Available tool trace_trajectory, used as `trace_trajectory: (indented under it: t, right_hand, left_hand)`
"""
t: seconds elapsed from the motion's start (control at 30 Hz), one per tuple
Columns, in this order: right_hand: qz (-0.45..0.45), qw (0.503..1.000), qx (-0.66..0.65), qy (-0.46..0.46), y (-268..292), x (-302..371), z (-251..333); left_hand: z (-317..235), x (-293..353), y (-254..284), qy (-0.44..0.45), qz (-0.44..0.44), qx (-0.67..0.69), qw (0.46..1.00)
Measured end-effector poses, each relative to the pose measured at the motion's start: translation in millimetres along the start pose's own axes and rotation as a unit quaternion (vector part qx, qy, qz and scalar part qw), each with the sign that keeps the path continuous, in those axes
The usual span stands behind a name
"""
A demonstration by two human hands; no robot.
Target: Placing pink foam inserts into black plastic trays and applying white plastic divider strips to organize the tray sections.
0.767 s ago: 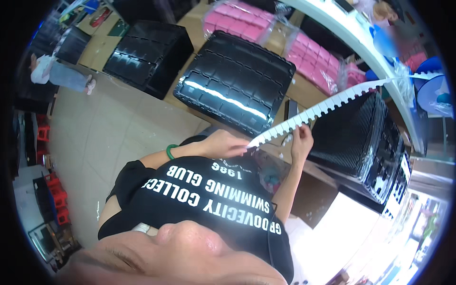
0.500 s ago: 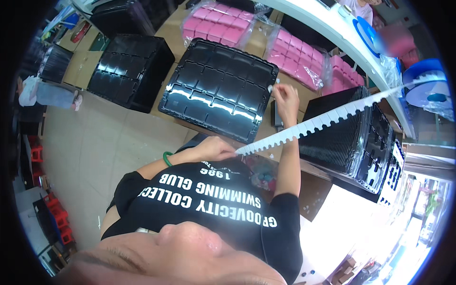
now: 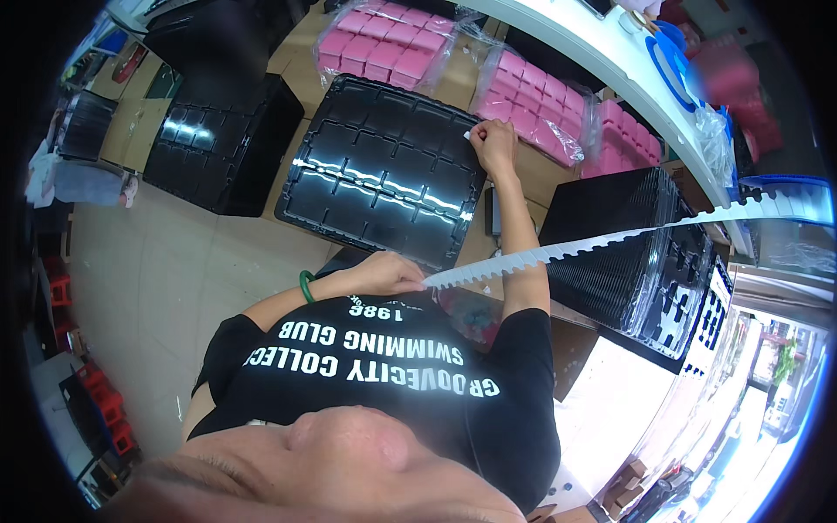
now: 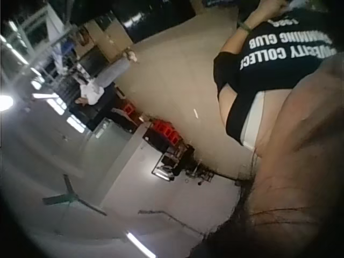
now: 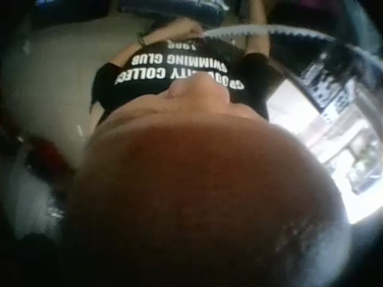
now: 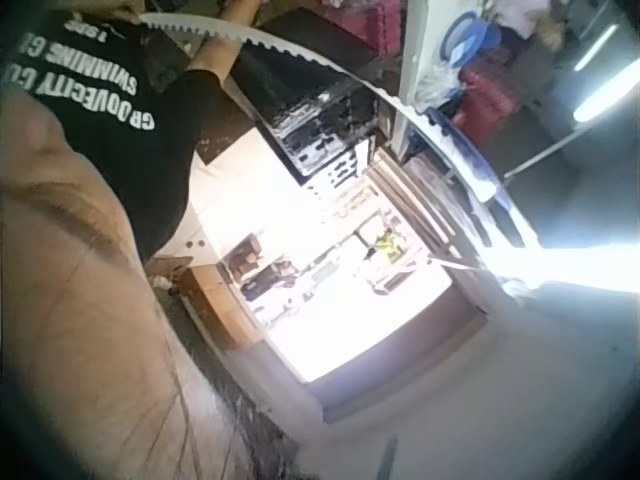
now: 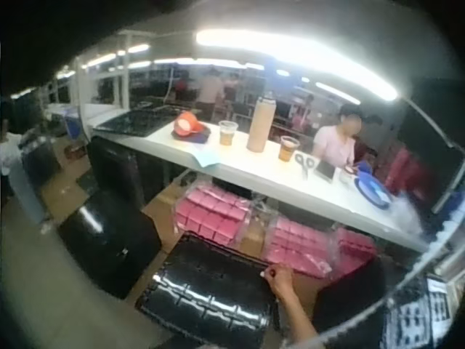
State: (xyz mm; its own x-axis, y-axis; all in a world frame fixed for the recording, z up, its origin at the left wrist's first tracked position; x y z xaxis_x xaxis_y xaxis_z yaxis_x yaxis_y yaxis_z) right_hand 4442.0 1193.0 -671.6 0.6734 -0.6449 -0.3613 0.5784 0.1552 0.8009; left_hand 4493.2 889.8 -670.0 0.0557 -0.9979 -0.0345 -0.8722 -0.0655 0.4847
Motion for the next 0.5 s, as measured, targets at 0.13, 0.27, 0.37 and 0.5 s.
trace_trajectory:
  t: [0.13, 0.27, 0.37, 0.5]
  right_hand:
    - [-0.024, 1.000, -0.015, 0.000, 2.2, 2.8, -2.0]
    - [0.003, 0.998, -0.055, 0.017, 0.1, -1.4, 1.2]
    - [0.035, 0.993, -0.104, 0.047, -13.7, -15.5, 10.6]
    - [0.039, 0.995, -0.031, -0.087, -18.0, 7.7, -10.6]
  left_hand:
    - [-2.2, -1.7, 0.6, 0.009, 0.006, 0.002, 1.000]
    - [6.5, -2.9, 3.1, -0.005, -0.013, 0.022, 1.000]
    - [13.7, 3.0, 6.8, 0.015, -0.031, -0.003, 0.999]
    - [3.4, 15.4, 3.1, 0.074, 0.027, 0.034, 0.996]
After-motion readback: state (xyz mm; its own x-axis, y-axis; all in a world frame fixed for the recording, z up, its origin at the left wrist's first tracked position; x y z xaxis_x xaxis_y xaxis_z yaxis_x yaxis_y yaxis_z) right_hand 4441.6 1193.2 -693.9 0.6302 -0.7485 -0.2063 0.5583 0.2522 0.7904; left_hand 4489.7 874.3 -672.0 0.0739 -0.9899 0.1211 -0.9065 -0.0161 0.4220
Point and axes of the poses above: each hand's wrist, its own x-axis away from the middle knuckle, its own y-axis out of the back of the hand, z = x × y, the point moved 7 cm from there along -x, towards the middle knuckle, and after that the axes turned 12 degrees about -z, right-handed, at the moved point
